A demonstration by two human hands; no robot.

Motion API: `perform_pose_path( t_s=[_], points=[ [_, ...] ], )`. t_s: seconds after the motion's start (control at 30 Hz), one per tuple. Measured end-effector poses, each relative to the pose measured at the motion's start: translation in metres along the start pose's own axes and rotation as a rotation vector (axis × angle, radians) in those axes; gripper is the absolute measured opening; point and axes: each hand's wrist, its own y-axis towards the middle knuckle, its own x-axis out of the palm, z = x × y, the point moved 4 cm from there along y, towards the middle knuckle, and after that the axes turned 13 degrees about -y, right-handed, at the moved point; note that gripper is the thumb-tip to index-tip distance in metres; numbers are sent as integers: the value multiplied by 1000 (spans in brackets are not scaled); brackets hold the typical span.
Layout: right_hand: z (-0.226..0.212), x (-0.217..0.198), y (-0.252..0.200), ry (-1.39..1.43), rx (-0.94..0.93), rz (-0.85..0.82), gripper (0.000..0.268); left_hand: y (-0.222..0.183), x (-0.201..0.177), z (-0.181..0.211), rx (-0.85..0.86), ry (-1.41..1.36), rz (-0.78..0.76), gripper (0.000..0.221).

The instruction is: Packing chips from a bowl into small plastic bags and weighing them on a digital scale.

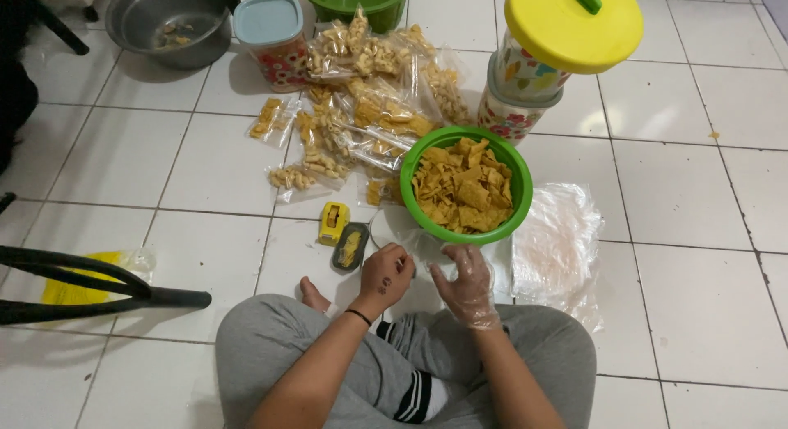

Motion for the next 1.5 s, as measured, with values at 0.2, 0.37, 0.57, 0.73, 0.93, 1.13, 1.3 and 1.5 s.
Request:
perform_pose_path(
  t_s=[0.2,0.37,0.57,0.73,0.93,1.13,1.3,1.5],
  points=[
    [-40,-16,11,395,169,-244,12,-3,3,6,24,54,-53,22],
    [-26,4,2,356,246,-458,21,-1,2,8,50,38,-27,28],
    [-23,19,-6,350,347,-797,34,-6,4,21,167,81,-43,30],
    [8,62,-37,288,283,-928,44,-9,7,32,295,178,-67,30],
    [2,51,-13,415,508,-651,46,-13,14,38,428,248,-89,30],
    [-5,32,-19,238,873,-1054,65,-17,20,41,486,238,-96,28],
    [28,78,-38,1036,604,-618,93,-16,26,33,476,215,-116,31],
    [90,153,-89,2207,1310,-691,49,-19,20,39,470,230,-102,31]
  ],
)
